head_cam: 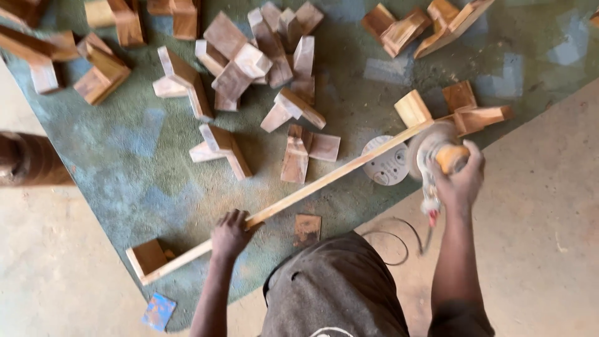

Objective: The person sands a long wooden frame board with a handheld orbital sander, holding the board steady with one hand while moving the sander along its length and edges. They then pick up a small wooden block and sand its surfaces with the sander by hand.

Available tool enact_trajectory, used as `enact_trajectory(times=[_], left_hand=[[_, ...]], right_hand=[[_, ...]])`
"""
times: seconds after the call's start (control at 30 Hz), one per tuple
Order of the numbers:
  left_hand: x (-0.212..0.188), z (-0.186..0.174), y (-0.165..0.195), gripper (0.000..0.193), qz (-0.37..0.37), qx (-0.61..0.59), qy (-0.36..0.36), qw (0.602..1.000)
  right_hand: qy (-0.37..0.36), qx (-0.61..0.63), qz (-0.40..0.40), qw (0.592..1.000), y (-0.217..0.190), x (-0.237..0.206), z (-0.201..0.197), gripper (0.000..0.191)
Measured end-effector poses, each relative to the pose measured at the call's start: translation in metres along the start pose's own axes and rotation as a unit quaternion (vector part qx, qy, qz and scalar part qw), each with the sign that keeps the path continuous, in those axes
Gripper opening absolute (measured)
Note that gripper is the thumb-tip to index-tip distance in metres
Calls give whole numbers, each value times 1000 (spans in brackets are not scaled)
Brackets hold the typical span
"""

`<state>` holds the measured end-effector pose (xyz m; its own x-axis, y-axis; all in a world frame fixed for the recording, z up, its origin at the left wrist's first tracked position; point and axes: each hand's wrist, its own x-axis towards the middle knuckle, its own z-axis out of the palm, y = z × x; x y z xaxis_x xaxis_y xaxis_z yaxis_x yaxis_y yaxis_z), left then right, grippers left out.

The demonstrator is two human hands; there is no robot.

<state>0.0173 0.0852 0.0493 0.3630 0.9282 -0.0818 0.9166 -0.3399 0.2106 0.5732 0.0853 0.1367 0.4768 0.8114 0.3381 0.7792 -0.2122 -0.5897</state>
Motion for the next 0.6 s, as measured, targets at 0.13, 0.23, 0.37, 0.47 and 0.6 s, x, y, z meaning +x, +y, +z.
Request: enact_trajectory(times=[0.13,0.23,0.37,0.47,0.6], left_hand=[[-22,-9,-25,56,-86,23,-31,996],[-25,-7,-33,52,-99,55,-52,992],[-17,3,-36,52,-104,53,-122,986],[-14,5,-37,54,-108,57,-173,977],[-16,-1,-37,54,-92,64,-137,984]], right_hand=[[10,67,-10,998,8,26,41,81],[3,62,-30,998,5,32,60,78],[-24,22,-83,996,-26,9,77,80],[-87,26,-71,993,-78,-45,95,73],[-93,20,-265,960,-150,-128,119,68]])
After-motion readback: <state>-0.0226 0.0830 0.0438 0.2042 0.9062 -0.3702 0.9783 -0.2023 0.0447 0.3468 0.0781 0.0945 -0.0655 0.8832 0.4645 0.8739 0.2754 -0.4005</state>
